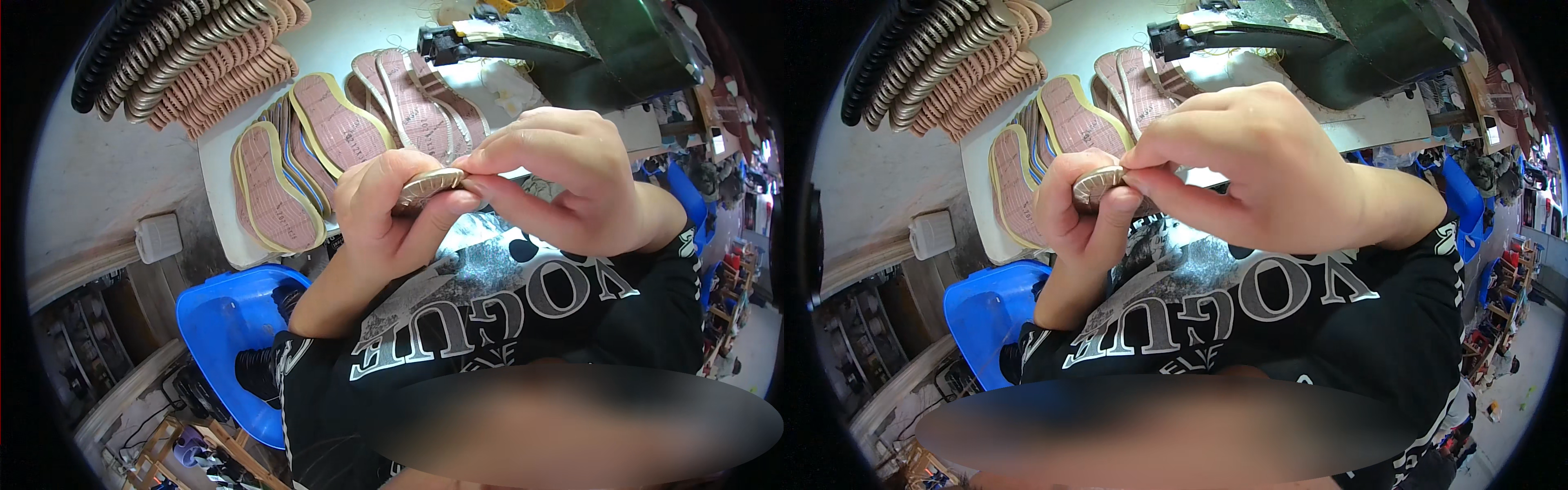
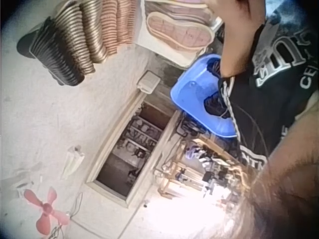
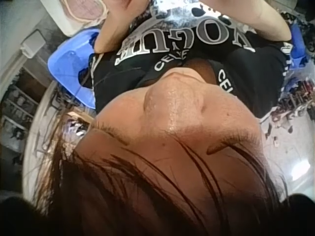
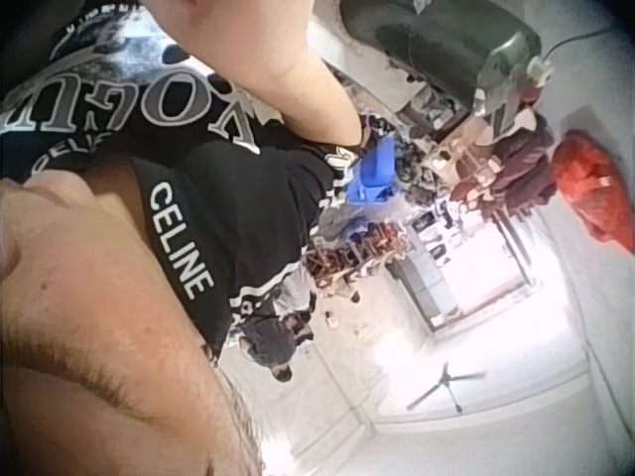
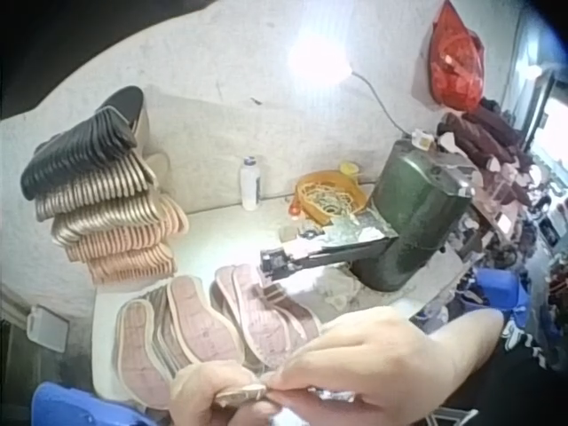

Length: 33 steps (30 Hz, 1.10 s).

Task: The recorder is assembling shoe insoles by aligning and sticking layers together.

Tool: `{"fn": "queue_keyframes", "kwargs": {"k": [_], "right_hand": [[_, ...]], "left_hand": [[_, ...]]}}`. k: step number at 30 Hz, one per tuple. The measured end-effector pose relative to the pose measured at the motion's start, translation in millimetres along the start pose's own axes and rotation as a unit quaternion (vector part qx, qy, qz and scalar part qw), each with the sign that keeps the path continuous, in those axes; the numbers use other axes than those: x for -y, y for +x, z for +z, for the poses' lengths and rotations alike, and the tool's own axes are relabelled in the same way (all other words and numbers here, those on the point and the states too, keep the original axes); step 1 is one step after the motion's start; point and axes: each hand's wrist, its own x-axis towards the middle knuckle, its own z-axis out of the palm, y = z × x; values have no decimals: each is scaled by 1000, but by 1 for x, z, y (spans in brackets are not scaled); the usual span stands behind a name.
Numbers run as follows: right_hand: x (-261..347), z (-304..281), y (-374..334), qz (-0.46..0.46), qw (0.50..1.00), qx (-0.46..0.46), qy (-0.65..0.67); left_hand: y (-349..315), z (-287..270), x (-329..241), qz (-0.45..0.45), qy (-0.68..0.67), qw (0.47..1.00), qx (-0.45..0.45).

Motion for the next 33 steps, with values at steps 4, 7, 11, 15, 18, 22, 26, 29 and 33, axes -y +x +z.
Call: {"fn": "queue_keyframes", "kwargs": {"k": [4, 7, 11, 15, 18, 22, 26, 29, 33], "right_hand": [[-12, 1, 2, 27, 989, 19, 146], [-14, 1, 0, 57, 981, 15, 185], [-9, -2, 2, 67, 986, 28, 147], [-7, 0, 1, 45, 998, 34, 35], [-14, 8, -2, -13, 998, -34, 43], [-19, -3, -4, -63, 993, -44, 92], [-22, -2, -7, -97, 991, -2, 98], [-21, 6, -11, -88, 991, -13, 104], [-22, 14, -20, -57, 980, -24, 191]], "left_hand": [[-7, 3, 4, -33, -67, 997, -24], [-5, 3, 4, -66, -88, 994, -11], [-4, 3, 1, -30, -35, 999, -15], [-9, -5, -2, -57, 33, 998, 23], [-11, -3, 3, -114, -96, 987, 55], [-1, 10, -2, -296, -351, 887, 44], [-1, 5, -2, -352, -363, 850, 150], [-7, 10, 5, -314, -308, 882, 168], [-5, 12, -4, -337, -377, 843, 186]]}}
